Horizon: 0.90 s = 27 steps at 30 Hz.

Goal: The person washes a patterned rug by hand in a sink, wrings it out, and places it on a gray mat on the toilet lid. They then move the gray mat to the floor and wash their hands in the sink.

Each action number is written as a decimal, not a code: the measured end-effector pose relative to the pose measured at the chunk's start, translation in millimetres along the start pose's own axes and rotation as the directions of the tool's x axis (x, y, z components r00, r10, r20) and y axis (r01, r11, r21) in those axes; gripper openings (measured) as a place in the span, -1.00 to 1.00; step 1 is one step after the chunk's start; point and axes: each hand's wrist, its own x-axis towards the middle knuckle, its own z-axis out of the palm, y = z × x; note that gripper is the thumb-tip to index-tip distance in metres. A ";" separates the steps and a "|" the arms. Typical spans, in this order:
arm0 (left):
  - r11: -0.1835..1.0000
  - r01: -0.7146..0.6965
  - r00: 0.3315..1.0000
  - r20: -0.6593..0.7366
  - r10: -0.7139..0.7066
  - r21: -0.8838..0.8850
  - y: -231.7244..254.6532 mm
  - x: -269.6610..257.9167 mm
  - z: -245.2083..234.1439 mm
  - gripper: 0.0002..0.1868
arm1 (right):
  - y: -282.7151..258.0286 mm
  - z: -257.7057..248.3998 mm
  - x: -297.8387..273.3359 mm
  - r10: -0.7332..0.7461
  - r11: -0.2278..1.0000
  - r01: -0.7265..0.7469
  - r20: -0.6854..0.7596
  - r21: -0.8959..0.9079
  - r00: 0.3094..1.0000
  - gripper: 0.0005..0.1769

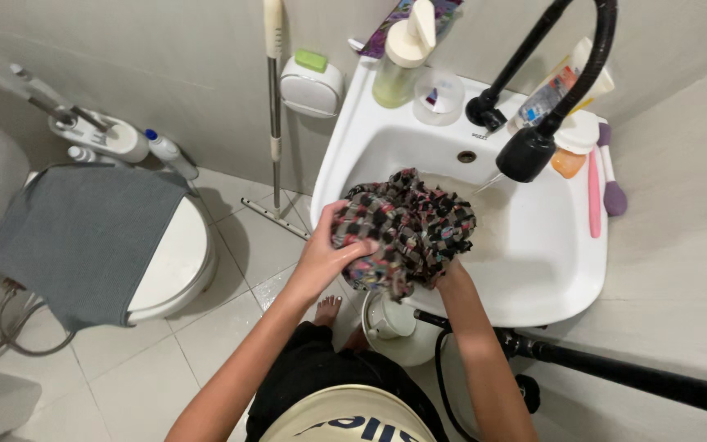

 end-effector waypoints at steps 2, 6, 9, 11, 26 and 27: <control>0.984 0.040 0.996 -0.074 -0.053 -0.171 -0.5 -24.6 3.0 -0.14 | 5.1 -2.8 -3.4 0.015 1.000 -0.015 0.003 -0.017 1.000 -0.59; 0.812 0.090 0.968 -0.141 -0.207 -0.576 -1.8 -46.9 3.6 -0.20 | 6.7 -0.1 -4.4 0.033 0.998 -0.033 0.017 -0.047 0.999 -0.59; 0.861 0.114 0.941 -0.224 -0.253 -0.496 -10.8 -54.3 -13.3 -0.28 | 6.9 5.0 -2.5 0.040 0.997 -0.037 0.034 -0.071 0.999 -0.60; 0.876 0.060 0.937 -0.275 -0.214 -0.478 -20.6 -58.7 -26.0 -0.35 | 18.2 2.7 -14.0 0.058 0.996 -0.056 0.021 -0.073 0.998 -0.60; 0.879 -0.314 0.939 -0.257 0.230 -0.359 99.0 -68.7 -214.8 -0.56 | 32.7 92.5 -26.1 -0.063 0.993 0.055 -0.070 -0.106 0.996 -0.60; 0.879 -0.350 0.927 -0.252 0.276 -0.323 102.6 -70.1 -231.7 -0.55 | 31.7 105.1 -21.8 -0.071 0.991 0.062 -0.071 -0.114 0.995 -0.60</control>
